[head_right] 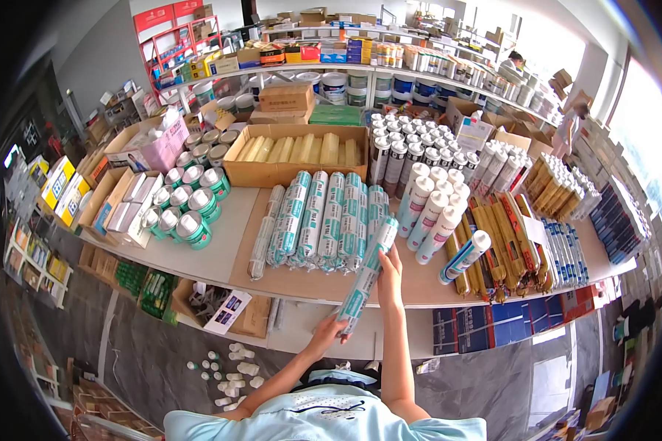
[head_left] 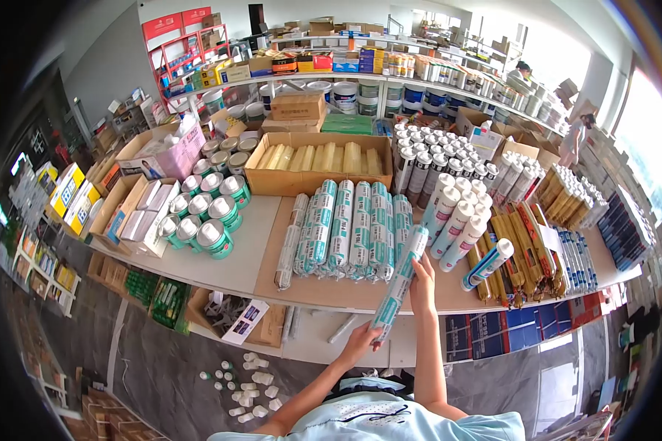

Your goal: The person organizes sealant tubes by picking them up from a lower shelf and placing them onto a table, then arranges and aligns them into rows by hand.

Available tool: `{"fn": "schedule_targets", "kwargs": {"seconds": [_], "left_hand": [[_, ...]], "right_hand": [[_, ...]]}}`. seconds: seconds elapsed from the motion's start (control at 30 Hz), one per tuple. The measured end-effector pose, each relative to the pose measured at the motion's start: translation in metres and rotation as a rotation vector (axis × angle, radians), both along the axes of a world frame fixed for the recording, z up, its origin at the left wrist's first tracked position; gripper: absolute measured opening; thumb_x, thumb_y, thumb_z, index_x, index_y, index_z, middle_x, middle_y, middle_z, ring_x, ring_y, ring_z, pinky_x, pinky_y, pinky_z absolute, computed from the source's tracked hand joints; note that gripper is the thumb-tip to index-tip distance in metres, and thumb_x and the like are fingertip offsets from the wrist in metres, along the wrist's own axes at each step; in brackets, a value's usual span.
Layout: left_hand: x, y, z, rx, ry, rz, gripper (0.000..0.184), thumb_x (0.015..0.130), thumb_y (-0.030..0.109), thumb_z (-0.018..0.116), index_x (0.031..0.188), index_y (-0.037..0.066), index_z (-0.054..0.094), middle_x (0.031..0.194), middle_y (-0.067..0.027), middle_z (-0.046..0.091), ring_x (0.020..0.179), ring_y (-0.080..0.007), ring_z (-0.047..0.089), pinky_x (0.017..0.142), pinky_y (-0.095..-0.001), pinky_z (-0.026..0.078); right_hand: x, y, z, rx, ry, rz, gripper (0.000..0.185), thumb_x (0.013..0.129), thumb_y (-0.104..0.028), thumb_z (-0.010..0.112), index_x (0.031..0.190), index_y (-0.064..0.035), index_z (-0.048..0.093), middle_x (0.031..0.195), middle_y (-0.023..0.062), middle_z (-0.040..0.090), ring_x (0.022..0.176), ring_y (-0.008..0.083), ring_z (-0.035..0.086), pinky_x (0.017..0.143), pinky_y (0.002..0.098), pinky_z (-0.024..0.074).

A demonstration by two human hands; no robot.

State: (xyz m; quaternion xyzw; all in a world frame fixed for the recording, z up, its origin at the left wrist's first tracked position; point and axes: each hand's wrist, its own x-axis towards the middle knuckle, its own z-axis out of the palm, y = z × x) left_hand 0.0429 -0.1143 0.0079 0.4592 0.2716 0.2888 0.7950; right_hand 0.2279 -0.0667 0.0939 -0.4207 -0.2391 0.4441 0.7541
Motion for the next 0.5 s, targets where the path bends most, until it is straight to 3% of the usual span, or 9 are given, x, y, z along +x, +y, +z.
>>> {"fn": "schedule_targets", "kwargs": {"seconds": [0.07,0.1,0.2,0.27,0.3,0.47,0.5], "left_hand": [[0.016,0.002,-0.006,-0.039,-0.023,-0.006,0.029,0.093,0.029,0.052,0.100,0.002,0.056,0.076,-0.0045,0.056,0.063,-0.0096,0.052,0.057,-0.0245,0.043],[0.025,0.005,-0.004,-0.082,-0.054,0.020,0.029,0.093,0.029,0.051,0.099,0.001,0.056,0.076,-0.0047,0.056,0.064,-0.0100,0.052,0.059,-0.0251,0.043],[0.046,0.009,0.000,-0.175,-0.121,0.091,0.033,0.093,0.030,0.049,0.103,0.000,0.057,0.076,-0.0049,0.055,0.064,-0.0113,0.051,0.061,-0.0261,0.042],[0.055,0.015,0.005,-0.349,-0.323,0.070,0.036,0.094,0.030,0.049,0.111,0.000,0.058,0.076,-0.0043,0.055,0.064,-0.0117,0.051,0.061,-0.0261,0.042],[0.058,0.018,0.010,-0.346,-0.293,0.028,0.038,0.095,0.030,0.049,0.117,0.000,0.057,0.077,-0.0035,0.056,0.065,-0.0113,0.052,0.061,-0.0259,0.044],[0.086,0.046,0.008,-0.347,-0.244,0.070,0.036,0.095,0.033,0.050,0.112,0.002,0.058,0.077,-0.0022,0.058,0.065,-0.0099,0.054,0.061,-0.0248,0.046],[0.091,0.057,0.004,-0.372,-0.306,0.108,0.035,0.095,0.033,0.051,0.110,0.003,0.059,0.076,-0.0021,0.058,0.065,-0.0100,0.054,0.061,-0.0249,0.046]], "right_hand": [[0.003,0.007,0.002,-0.029,-0.086,-0.050,0.059,0.094,-0.009,0.046,0.146,0.0040,0.020,0.146,0.0167,0.033,0.133,0.0219,0.035,0.108,0.0307,0.0261],[0.002,0.004,0.017,-0.022,-0.102,0.008,0.066,0.093,-0.007,0.046,0.147,0.0036,0.010,0.153,0.0189,0.019,0.141,0.0229,0.021,0.112,0.0311,0.0188],[0.021,0.021,-0.009,0.018,-0.130,0.092,0.071,0.093,-0.010,0.048,0.149,-0.0005,0.006,0.154,0.0162,0.019,0.140,0.0242,0.023,0.112,0.0317,0.0200],[0.031,0.028,-0.023,0.017,-0.186,0.150,0.071,0.092,-0.009,0.048,0.149,0.0004,0.006,0.154,0.0178,0.019,0.141,0.0243,0.022,0.112,0.0318,0.0203],[0.029,0.028,-0.022,0.023,-0.274,0.156,0.070,0.092,-0.008,0.049,0.148,0.0000,0.008,0.153,0.0186,0.020,0.140,0.0251,0.023,0.111,0.0327,0.0210],[0.032,0.032,-0.043,0.060,-0.448,0.013,0.066,0.088,-0.009,0.057,0.144,-0.0039,0.022,0.148,0.0226,0.026,0.138,0.0322,0.027,0.109,0.0401,0.0297],[0.031,0.026,-0.034,0.015,-0.381,0.019,0.067,0.087,-0.009,0.059,0.143,-0.0035,0.023,0.147,0.0238,0.026,0.137,0.0347,0.028,0.109,0.0415,0.0305]]}}
